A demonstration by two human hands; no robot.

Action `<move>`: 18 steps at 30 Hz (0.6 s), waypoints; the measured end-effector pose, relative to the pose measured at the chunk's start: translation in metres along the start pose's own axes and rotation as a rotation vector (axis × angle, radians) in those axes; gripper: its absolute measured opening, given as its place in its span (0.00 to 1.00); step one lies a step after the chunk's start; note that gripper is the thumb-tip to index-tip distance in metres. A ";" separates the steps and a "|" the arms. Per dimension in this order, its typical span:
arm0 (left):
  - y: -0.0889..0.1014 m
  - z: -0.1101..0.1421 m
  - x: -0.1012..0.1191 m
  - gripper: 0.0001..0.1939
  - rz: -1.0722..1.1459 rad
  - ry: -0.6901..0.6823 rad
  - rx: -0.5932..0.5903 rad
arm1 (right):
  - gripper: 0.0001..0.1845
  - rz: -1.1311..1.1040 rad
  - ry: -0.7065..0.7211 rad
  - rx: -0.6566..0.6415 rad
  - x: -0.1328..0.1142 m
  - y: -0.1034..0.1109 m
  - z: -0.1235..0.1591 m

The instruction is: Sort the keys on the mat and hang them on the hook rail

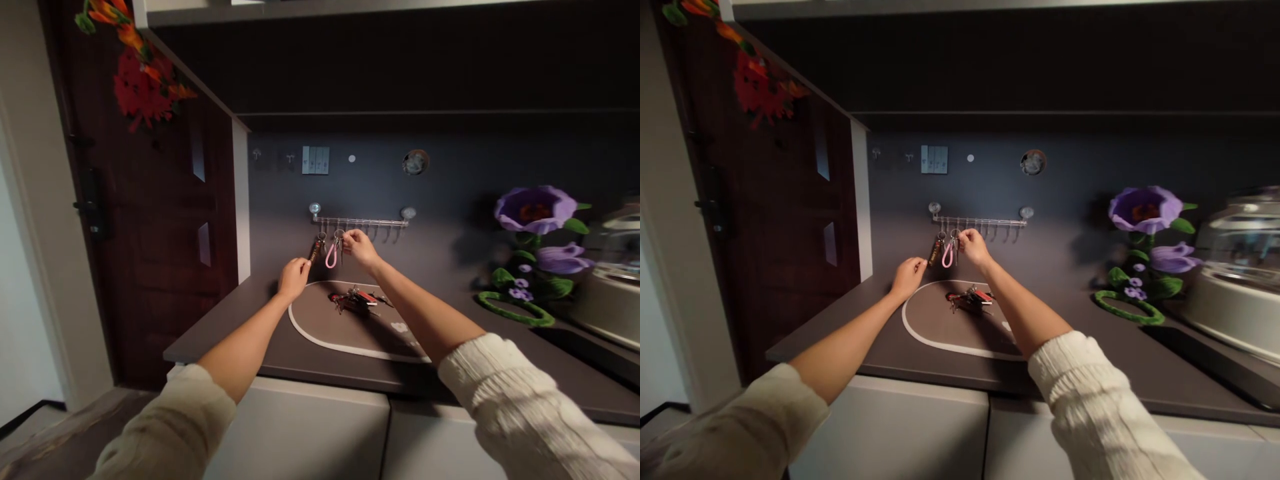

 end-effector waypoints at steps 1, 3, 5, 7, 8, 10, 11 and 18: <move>0.000 0.001 -0.005 0.10 -0.026 -0.006 -0.013 | 0.09 -0.002 -0.023 0.011 0.000 -0.003 -0.004; -0.001 0.003 -0.012 0.10 -0.069 -0.015 -0.026 | 0.08 0.011 -0.058 0.041 0.002 -0.008 -0.012; -0.002 0.003 -0.016 0.11 -0.111 -0.026 -0.026 | 0.07 0.033 -0.087 0.066 0.005 -0.014 -0.020; -0.003 0.003 -0.015 0.13 -0.164 -0.040 -0.032 | 0.07 0.047 -0.118 0.103 0.008 -0.020 -0.025; -0.003 0.003 -0.014 0.13 -0.194 -0.047 -0.041 | 0.07 0.043 -0.134 0.123 0.008 -0.023 -0.027; -0.004 0.003 -0.012 0.15 -0.261 -0.050 -0.063 | 0.08 0.018 -0.163 0.158 0.008 -0.029 -0.030; -0.004 0.003 -0.011 0.15 -0.293 -0.049 -0.073 | 0.09 0.000 -0.175 0.175 0.008 -0.032 -0.031; -0.006 0.003 -0.008 0.17 -0.415 -0.070 -0.121 | 0.11 -0.047 -0.192 0.237 0.010 -0.043 -0.042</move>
Point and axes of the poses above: each hand's wrist, its own z-axis away from the middle knuckle, its own y-axis out of the back of the hand, x = y × z, the point moved 1 cm from there along -z, towards the middle knuckle, and after that the axes turned 2 degrees about -z, right-handed, at the moved point
